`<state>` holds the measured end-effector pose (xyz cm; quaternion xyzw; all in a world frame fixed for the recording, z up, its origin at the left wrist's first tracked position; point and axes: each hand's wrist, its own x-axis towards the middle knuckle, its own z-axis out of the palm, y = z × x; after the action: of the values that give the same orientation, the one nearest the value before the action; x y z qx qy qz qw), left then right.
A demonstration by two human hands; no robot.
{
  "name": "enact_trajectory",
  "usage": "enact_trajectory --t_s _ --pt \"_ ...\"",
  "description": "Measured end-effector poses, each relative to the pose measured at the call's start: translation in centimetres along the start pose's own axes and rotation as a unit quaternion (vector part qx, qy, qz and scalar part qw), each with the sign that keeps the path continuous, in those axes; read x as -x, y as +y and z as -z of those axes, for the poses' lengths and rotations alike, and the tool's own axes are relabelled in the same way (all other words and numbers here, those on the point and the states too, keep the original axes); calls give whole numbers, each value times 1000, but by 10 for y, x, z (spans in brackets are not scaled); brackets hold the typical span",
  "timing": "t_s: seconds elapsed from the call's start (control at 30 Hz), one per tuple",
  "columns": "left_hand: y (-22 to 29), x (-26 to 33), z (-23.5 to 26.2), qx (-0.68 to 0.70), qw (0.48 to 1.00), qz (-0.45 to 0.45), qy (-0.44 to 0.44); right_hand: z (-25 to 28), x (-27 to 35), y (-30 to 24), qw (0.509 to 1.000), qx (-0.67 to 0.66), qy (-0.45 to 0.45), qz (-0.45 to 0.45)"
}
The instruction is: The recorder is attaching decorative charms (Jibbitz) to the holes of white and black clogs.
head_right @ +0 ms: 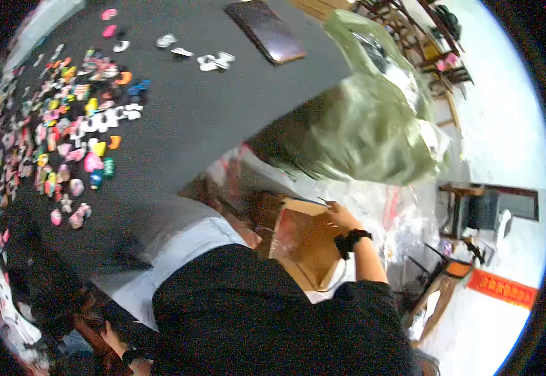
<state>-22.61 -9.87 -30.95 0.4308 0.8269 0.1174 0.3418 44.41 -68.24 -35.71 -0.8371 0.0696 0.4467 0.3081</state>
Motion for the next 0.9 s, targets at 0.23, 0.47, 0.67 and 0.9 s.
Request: enact_trajectory --t_s 0.23,0.47,0.67,0.9 --pt "113 83 39 271 920 -235 156 -30 89 -267 927 86 -343 128" --pt "240 204 89 117 797 -547 230 -117 163 -434 634 231 -566 474" --pt "307 205 72 -22 858 -509 63 -208 193 -500 588 222 -510 587" --pt "332 190 55 -81 801 -589 66 -276 216 -505 636 155 -362 664"
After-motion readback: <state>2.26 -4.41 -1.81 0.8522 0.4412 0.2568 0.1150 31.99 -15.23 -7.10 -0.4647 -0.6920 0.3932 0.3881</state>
